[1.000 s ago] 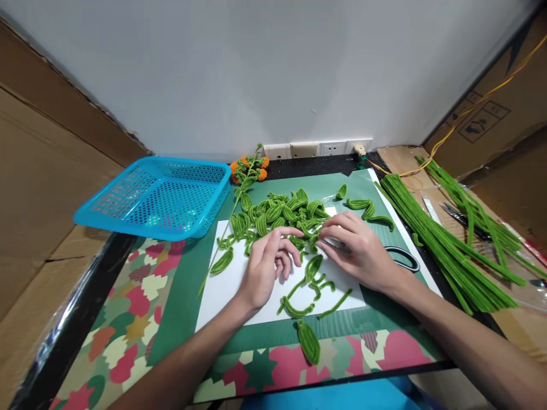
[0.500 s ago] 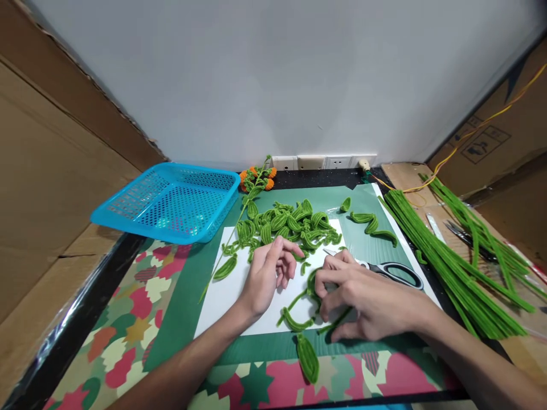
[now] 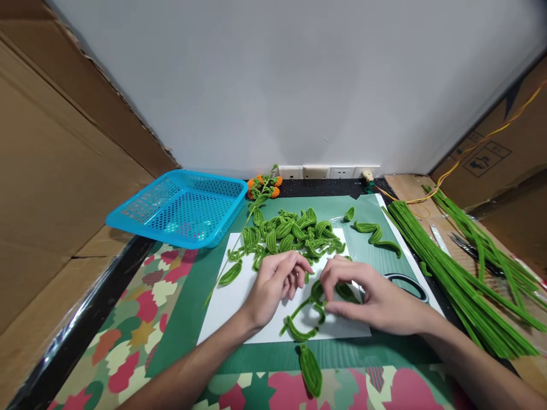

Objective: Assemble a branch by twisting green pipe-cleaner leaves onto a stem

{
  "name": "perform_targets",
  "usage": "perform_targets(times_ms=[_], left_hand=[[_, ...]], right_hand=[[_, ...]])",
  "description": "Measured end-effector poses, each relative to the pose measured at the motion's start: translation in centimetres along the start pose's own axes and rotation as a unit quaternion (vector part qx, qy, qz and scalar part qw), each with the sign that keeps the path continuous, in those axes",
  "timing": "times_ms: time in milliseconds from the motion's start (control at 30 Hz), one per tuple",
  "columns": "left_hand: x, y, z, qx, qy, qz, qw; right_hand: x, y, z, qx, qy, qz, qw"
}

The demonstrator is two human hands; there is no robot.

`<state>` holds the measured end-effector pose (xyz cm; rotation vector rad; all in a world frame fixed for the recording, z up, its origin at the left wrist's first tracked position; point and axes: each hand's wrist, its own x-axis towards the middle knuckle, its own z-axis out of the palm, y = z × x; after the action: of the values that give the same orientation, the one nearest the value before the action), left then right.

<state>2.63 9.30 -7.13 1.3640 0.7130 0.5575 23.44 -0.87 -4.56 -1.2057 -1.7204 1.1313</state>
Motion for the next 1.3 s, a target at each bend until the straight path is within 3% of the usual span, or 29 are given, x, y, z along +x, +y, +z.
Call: perform_targets(times_ms=[133,233,333,500,667,833,967,1100,1300], left_hand=[[-0.5,0.4,0.0,0.007,-0.083,-0.02,0.996],[-0.8,0.2,0.3,-0.004,-0.129,-0.038,0.991],[-0.8,0.1,0.6,-0.009,-0.128,-0.036,0.991],[-0.3,0.0,0.7,0.025,-0.047,-0.01,0.999],[0.0,-0.2,0.5,0.041,0.005,0.012,0.999],[-0.1,-0.3,0.5,0.023,0.014,0.017,0.999],[-0.1,-0.1,0.6,0.001,0.01,0.0,1.0],[0.0,0.1,0.6,0.004,0.017,0.005,1.0],[0.0,0.0,0.5,0.021,0.02,0.024,0.999]], right_hand=[[0.7,0.7,0.6,0.173,0.146,0.024,0.974],[1.1,1.4,1.2,0.277,0.182,0.033,0.943],[1.4,1.9,1.5,0.292,0.202,0.041,0.934],[1.3,2.4,1.6,0.19,0.263,0.027,0.946],[0.9,2.7,1.8,0.047,0.24,0.0,0.97],[0.9,2.9,1.8,-0.02,0.234,-0.007,0.972],[0.8,3.4,1.7,-0.111,0.235,-0.054,0.964],[0.6,4.4,1.6,-0.267,0.22,-0.14,0.928],[0.6,4.7,1.8,-0.339,0.216,-0.156,0.902]])
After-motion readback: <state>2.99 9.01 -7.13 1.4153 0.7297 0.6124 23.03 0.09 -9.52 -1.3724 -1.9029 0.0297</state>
